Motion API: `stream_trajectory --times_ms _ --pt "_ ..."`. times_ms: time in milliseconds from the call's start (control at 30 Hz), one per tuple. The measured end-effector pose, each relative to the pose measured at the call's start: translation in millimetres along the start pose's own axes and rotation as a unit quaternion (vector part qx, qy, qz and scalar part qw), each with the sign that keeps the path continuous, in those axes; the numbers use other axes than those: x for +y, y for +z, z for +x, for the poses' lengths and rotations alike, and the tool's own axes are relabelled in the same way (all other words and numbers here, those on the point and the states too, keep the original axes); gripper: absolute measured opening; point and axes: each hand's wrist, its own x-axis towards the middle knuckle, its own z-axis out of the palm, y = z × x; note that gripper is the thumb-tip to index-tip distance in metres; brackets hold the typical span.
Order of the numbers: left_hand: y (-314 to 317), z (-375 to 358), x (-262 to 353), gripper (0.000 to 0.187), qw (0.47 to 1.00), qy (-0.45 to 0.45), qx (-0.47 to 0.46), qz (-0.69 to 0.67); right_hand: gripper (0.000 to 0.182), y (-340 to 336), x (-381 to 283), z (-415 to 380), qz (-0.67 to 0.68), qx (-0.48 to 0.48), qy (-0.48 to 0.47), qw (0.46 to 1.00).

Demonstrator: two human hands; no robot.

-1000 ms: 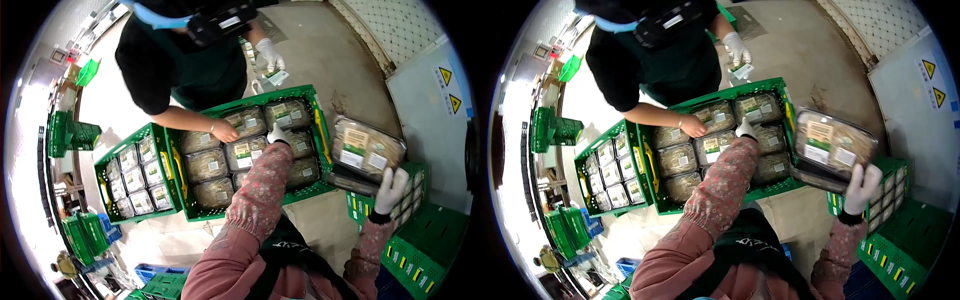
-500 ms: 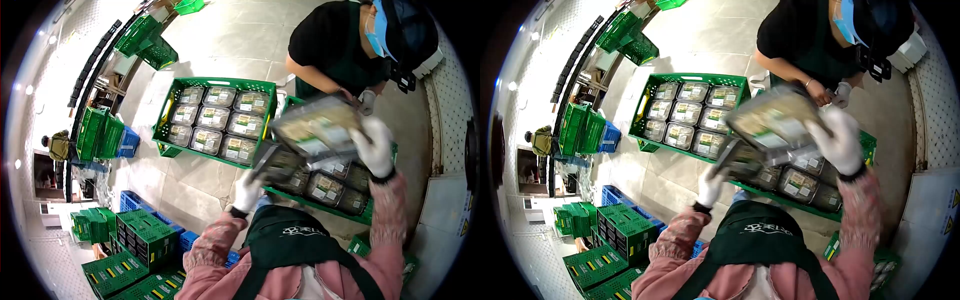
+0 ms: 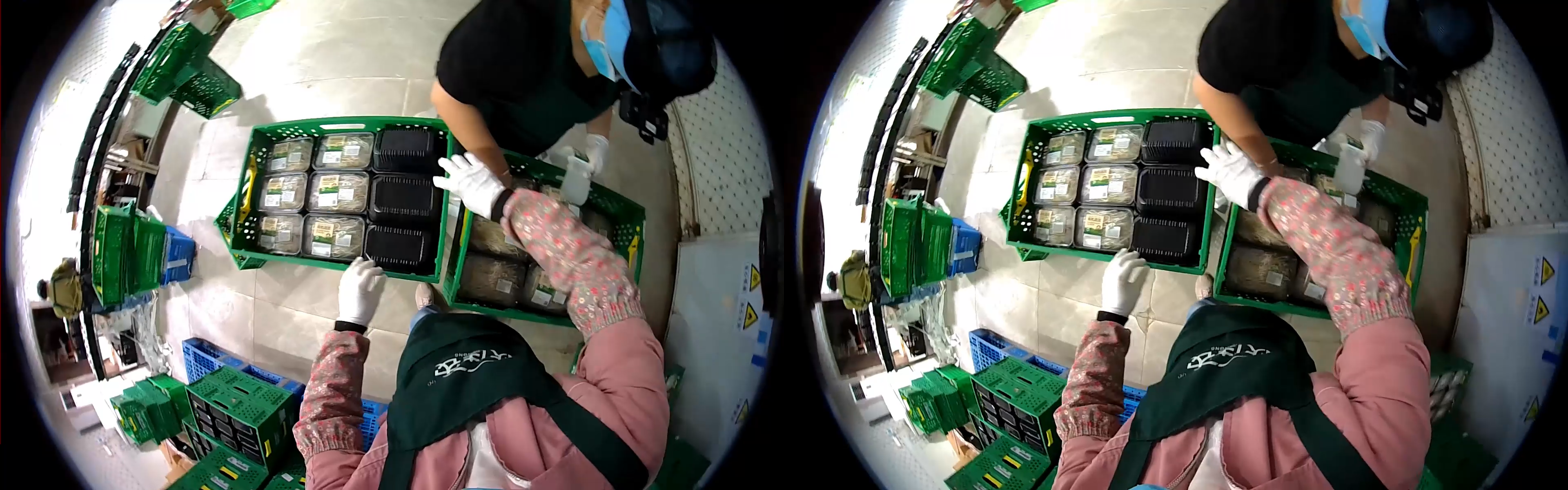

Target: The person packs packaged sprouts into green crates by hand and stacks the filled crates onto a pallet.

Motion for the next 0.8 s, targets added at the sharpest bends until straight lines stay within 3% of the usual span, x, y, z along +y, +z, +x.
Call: stream_trajectory --times_ms 100,200,233,267,300,333,400,433,467,533,600,633,700,733,767,800 --pt "-4.2 21.3 -22.0 0.008 0.992 -0.104 0.039 -0.058 0.03 -43.0 -4.6 -55.6 0.157 -0.028 0.105 0.982" --pt "-2.2 42.9 -30.7 0.012 0.986 -0.165 0.018 -0.036 0.019 -69.2 6.1 -150.3 0.199 0.118 0.217 0.948" --pt "12.2 47.4 -39.8 0.013 0.971 -0.202 0.0 -0.13 0.016 -79.1 7.6 -185.8 0.198 0.165 0.3 0.919" --pt "2.4 66.2 2.3 0.013 0.978 -0.159 -0.002 -0.137 0.014 -88.4 8.2 -222.4 0.19 0.212 0.381 0.88" --pt "12.5 69.8 18.6 0.013 0.967 -0.153 -0.028 -0.201 0.013 -81.2 13.2 -265.0 0.251 0.237 0.492 0.799" --pt "23.0 72.1 31.8 0.014 0.952 -0.152 -0.05 -0.26 0.018 -66.0 19.6 -310.2 0.209 0.269 0.534 0.774" --pt "47.9 69.9 79.1 0.014 0.88 -0.217 -0.109 -0.409 0.032 -22.0 17.0 -382.3 0.167 0.177 0.671 0.701" --pt "59.5 72.0 106.0 0.016 0.876 -0.178 -0.156 -0.42 0.051 -5.4 12.3 -400.8 0.178 0.08 0.716 0.671" --pt "75.4 70.9 127.5 0.017 0.858 -0.188 -0.202 -0.433 0.062 27.1 9.6 -418.5 0.194 0.03 0.722 0.663" --pt "108.0 75.0 178.9 0.019 0.836 -0.176 -0.267 -0.446 0.071 47.4 5.1 -403.8 0.284 -0.072 0.752 0.591" --pt "151.5 77.8 211.9 0.026 0.841 -0.159 -0.323 -0.403 0.072 81.7 4.5 -386.4 0.295 -0.053 0.739 0.603" --pt "165.0 86.6 239.1 0.03 0.769 -0.258 -0.342 -0.474 0.071 97.5 4.6 -379.0 0.304 -0.066 0.739 0.598" --pt "218.1 99.2 258.0 0.037 0.702 -0.36 -0.324 -0.523 0.067 120.2 8.8 -379.7 0.319 -0.037 0.731 0.602" --pt "262.6 103.4 232.2 0.043 0.623 -0.308 -0.368 -0.618 0.065 126.6 10.3 -384.6 0.323 0.004 0.726 0.607" --pt "300.2 104.4 223.8 0.046 0.571 -0.374 -0.322 -0.656 0.054 124.1 11.0 -389.4 0.295 0.032 0.702 0.648" --pt "312.9 124.3 244.8 0.05 0.55 -0.508 -0.273 -0.604 0.043 111.7 12.6 -395.4 0.284 0.098 0.677 0.672"
